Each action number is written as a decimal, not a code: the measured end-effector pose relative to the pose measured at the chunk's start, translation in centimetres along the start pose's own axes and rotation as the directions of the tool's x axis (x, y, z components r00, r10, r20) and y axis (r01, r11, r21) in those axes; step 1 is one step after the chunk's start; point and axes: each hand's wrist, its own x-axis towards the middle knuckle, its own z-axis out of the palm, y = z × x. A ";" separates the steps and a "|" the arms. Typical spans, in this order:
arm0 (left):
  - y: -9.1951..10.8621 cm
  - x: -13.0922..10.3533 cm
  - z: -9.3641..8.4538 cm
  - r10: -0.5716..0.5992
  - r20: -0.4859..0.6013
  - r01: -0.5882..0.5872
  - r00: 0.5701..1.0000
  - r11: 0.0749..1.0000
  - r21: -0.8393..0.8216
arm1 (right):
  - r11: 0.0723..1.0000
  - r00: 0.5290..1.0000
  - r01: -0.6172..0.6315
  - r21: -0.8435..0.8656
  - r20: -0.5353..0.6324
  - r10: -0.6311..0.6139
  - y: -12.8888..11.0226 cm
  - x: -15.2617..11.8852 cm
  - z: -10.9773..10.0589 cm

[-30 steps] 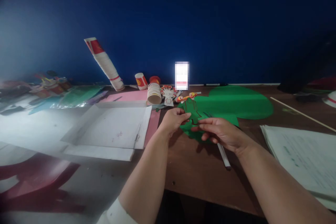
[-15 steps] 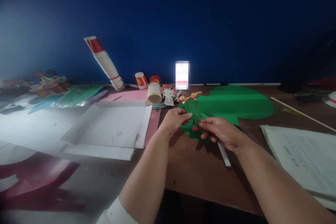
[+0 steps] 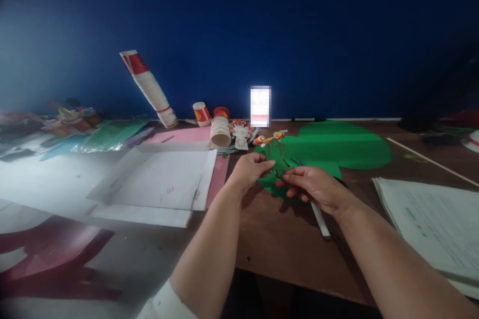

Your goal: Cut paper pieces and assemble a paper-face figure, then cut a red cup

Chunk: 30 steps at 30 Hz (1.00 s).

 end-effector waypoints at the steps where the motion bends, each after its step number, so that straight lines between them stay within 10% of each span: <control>1: -0.1 0.0 0.0 0.001 0.001 -0.001 1.000 1.000 0.009 | 1.000 1.000 -0.001 -0.004 -0.003 0.001 -0.1 0.0 0.1; 21: 0.1 -0.3 -0.1 0.025 -0.019 -0.022 1.000 0.989 0.145 | 0.989 0.992 0.094 0.112 -0.093 -0.083 -0.4 -0.1 0.1; 30: -0.3 -0.1 0.2 -0.029 0.076 0.027 0.997 0.999 0.021 | 0.959 0.935 0.205 -0.194 -0.251 -0.251 0.0 0.2 0.2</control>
